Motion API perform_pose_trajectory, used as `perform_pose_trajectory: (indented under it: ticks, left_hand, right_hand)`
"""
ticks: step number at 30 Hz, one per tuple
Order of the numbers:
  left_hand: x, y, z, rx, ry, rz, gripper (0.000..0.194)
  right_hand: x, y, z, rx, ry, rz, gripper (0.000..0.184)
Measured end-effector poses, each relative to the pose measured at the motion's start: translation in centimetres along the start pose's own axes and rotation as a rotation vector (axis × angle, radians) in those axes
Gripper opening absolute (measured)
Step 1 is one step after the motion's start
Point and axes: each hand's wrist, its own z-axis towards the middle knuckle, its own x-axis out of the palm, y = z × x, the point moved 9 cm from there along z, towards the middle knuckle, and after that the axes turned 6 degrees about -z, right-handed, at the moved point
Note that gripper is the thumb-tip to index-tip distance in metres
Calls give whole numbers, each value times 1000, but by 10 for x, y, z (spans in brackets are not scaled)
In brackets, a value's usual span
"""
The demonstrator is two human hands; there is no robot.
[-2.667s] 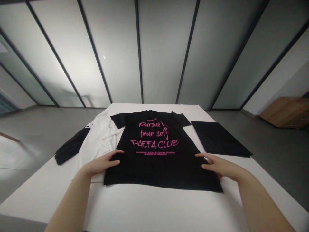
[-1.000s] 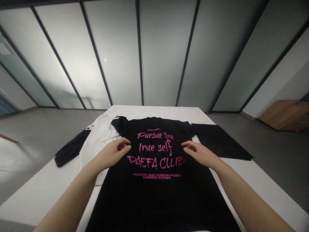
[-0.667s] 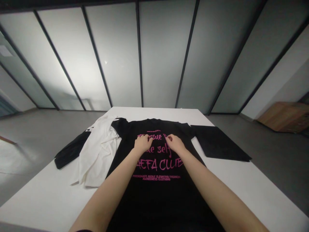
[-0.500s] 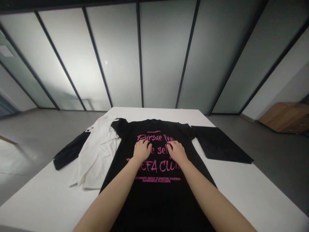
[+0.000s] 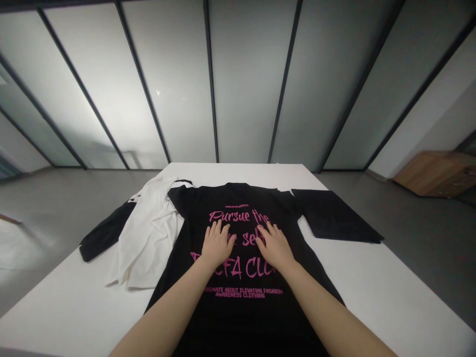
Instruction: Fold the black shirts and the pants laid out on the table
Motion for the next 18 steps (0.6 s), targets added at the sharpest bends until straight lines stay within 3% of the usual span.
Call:
perform_pose_trajectory:
  ticks: [10,14,18]
  left_hand:
    - [-2,7,32,-48,49,44,63]
    - [-25,19,59,-89,-26,42,53]
    - [-59,53,87,-172,-115,30,49]
  right_hand:
    - [-1,-7,37,60,49,-11,64]
    - [-19,-14,66,88,-25,-19,55]
    - [-36,-34,94,94,-116,-1,49]
